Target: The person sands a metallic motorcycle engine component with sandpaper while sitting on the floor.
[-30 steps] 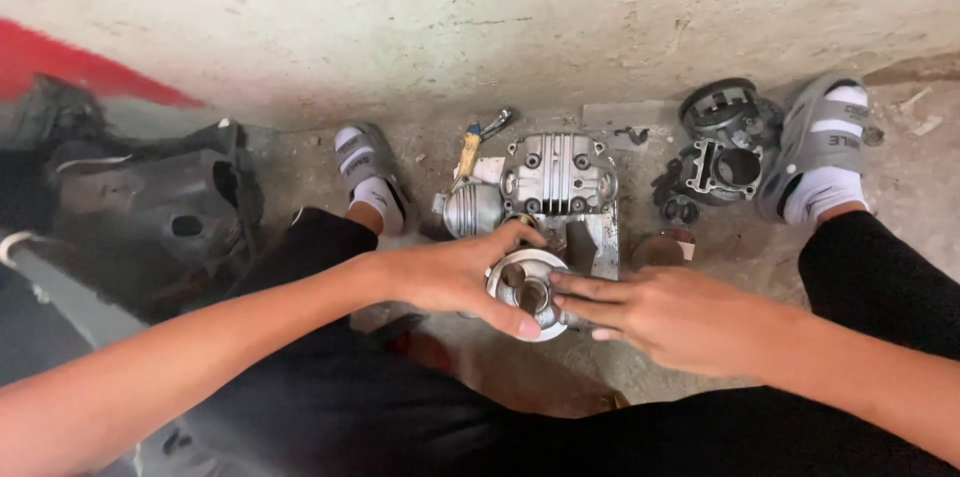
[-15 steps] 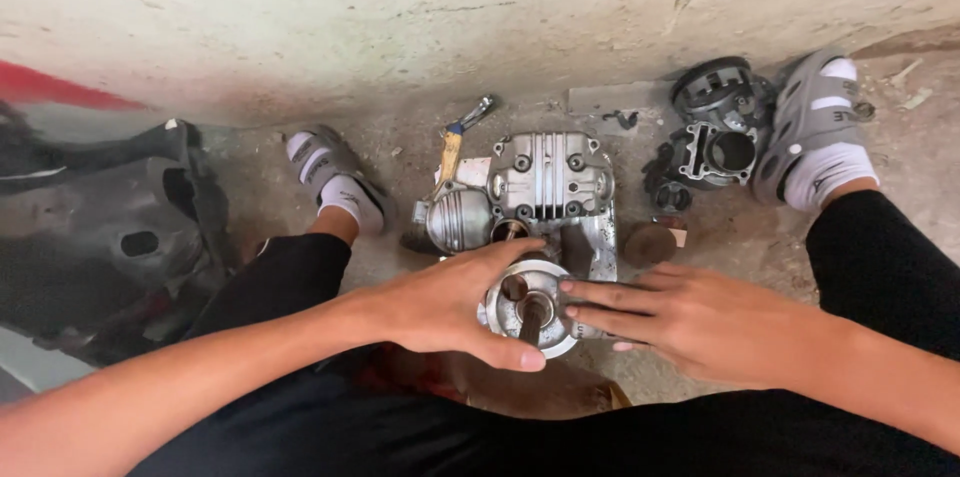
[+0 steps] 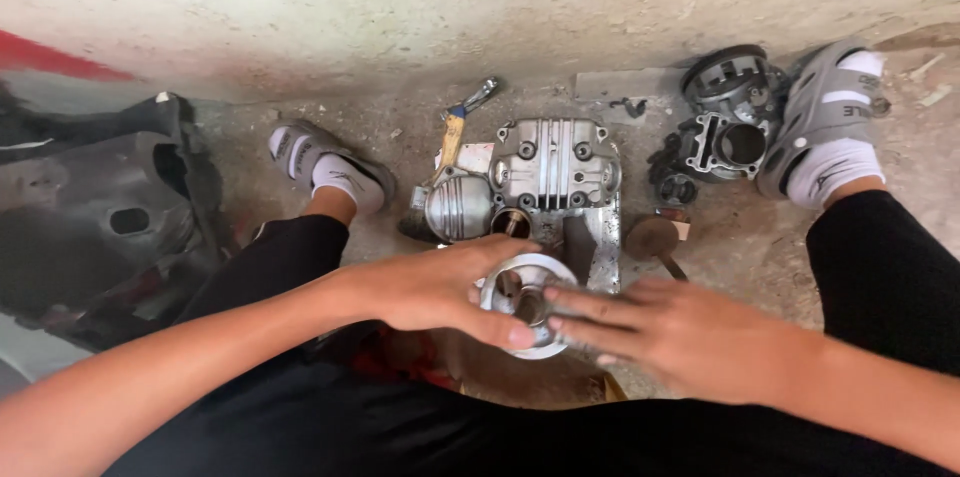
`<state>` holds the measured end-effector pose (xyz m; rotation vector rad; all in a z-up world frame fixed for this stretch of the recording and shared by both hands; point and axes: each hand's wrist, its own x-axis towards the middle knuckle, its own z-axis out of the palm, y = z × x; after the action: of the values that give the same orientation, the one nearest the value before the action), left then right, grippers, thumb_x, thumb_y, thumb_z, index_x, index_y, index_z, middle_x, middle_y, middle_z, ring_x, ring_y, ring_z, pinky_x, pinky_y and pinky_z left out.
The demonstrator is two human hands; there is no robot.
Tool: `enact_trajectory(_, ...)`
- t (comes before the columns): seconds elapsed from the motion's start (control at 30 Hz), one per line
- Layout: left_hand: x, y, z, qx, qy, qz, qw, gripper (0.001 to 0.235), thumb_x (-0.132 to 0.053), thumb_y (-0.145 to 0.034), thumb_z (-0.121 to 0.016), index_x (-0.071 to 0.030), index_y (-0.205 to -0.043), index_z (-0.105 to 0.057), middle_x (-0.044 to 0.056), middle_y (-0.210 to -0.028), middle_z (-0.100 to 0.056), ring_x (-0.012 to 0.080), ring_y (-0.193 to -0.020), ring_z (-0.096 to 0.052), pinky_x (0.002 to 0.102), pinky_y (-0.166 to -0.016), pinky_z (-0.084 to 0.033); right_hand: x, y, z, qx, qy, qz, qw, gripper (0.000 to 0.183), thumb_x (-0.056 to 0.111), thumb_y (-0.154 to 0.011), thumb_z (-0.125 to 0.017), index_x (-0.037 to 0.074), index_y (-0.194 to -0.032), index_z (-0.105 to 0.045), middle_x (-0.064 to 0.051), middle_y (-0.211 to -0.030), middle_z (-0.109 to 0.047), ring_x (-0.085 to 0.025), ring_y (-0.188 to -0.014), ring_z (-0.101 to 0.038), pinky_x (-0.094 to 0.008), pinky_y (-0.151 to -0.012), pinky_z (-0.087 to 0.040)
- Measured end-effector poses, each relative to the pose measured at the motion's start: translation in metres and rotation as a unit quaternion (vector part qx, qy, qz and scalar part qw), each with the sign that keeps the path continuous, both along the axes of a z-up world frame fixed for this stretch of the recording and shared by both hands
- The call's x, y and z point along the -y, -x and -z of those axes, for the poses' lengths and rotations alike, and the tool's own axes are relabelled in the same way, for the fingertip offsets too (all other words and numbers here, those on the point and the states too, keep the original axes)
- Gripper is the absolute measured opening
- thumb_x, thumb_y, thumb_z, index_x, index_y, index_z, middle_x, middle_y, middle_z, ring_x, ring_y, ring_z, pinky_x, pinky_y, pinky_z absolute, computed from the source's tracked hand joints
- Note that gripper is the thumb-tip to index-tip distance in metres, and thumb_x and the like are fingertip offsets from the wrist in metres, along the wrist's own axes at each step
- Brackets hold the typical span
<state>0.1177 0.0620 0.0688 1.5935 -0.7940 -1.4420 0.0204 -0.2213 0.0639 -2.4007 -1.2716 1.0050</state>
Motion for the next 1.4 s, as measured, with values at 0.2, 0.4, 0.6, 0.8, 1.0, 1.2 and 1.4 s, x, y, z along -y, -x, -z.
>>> enact_trajectory(0.2,-0.02,0.006,0.004,0.045,0.046,0.004,0.998,0.113,-0.058,-0.078,-0.077,0.007,-0.157,-0.029,0.023,-0.153,-0.044,0.0331,-0.143,-0.045,0.039,-0.117,-0.038,0.016,-0.01,0.013,0.073,-0.232,0.033,0.969,0.075,0.001,-0.069,-0.062,0.007,-0.144,-0.056,-0.012,-0.157,-0.05,-0.028,-0.104,-0.071,-0.042,-0.08,-0.058)
enact_trajectory(0.4,-0.025,0.003,0.02,-0.158,0.026,-0.089,0.983,0.115,-0.057,-0.074,-0.082,0.001,-0.157,-0.026,0.019,-0.149,-0.051,0.0297,-0.134,-0.054,0.044,-0.109,-0.046,0.008,-0.027,0.011,-0.113,-0.072,0.364,0.922,0.049,0.023,-0.093,-0.067,0.014,-0.141,-0.065,-0.017,-0.101,-0.077,-0.032,-0.077,-0.074,-0.045,-0.071,-0.058)
enact_trajectory(0.6,-0.045,-0.021,0.02,-0.062,0.088,-0.16,0.981,0.114,-0.077,-0.082,-0.056,0.006,-0.157,-0.035,0.026,-0.146,-0.06,0.0336,-0.134,-0.059,0.043,-0.113,-0.044,-0.002,-0.005,0.062,-0.027,-0.199,0.295,0.934,0.039,0.019,-0.093,-0.064,0.004,-0.128,-0.068,-0.019,-0.106,-0.077,-0.034,-0.077,-0.076,-0.042,-0.072,-0.063)
enact_trajectory(0.8,-0.061,-0.037,0.013,-0.108,0.119,-0.299,0.941,0.114,-0.076,-0.082,-0.055,0.004,-0.159,-0.029,0.023,-0.157,-0.045,0.034,-0.14,-0.05,0.049,-0.108,-0.045,-0.037,-0.023,0.034,-0.021,-0.061,0.25,0.966,0.061,0.041,-0.085,-0.073,0.01,-0.136,-0.065,-0.027,-0.129,-0.064,-0.037,-0.081,-0.074,-0.042,-0.074,-0.063)
enact_trajectory(1.0,-0.064,-0.039,0.024,-0.123,0.106,-0.342,0.926,0.112,-0.073,-0.082,-0.055,0.004,-0.159,-0.033,0.021,-0.155,-0.046,0.0319,-0.134,-0.053,0.048,-0.105,-0.046,-0.056,-0.011,0.049,0.089,-0.184,0.116,0.972,0.05,0.033,-0.081,-0.077,-0.003,-0.115,-0.068,-0.018,-0.1,-0.07,-0.035,-0.09,-0.07,-0.045,-0.067,-0.06)
enact_trajectory(1.2,-0.057,-0.035,0.022,-0.091,0.087,-0.295,0.947,0.1,-0.058,-0.086,-0.058,0.005,-0.158,-0.031,0.021,-0.158,-0.046,0.0306,-0.142,-0.05,0.045,-0.108,-0.046,-0.049,-0.011,0.052,0.066,-0.183,0.143,0.97,0.03,0.015,-0.082,-0.073,-0.001,-0.108,-0.07,-0.016,-0.092,-0.069,-0.036,-0.077,-0.069,-0.045,-0.066,-0.059)
enact_trajectory(1.4,-0.056,-0.035,0.011,-0.088,0.102,-0.259,0.957,0.093,-0.052,-0.09,-0.055,0.005,-0.159,-0.029,0.021,-0.16,-0.044,0.03,-0.144,-0.048,0.044,-0.109,-0.046,-0.025,-0.002,0.057,0.089,-0.17,0.123,0.974,0.02,0.014,-0.08,-0.072,0.0,-0.094,-0.068,-0.013,-0.081,-0.067,-0.033,-0.072,-0.068,-0.045,-0.064,-0.058)
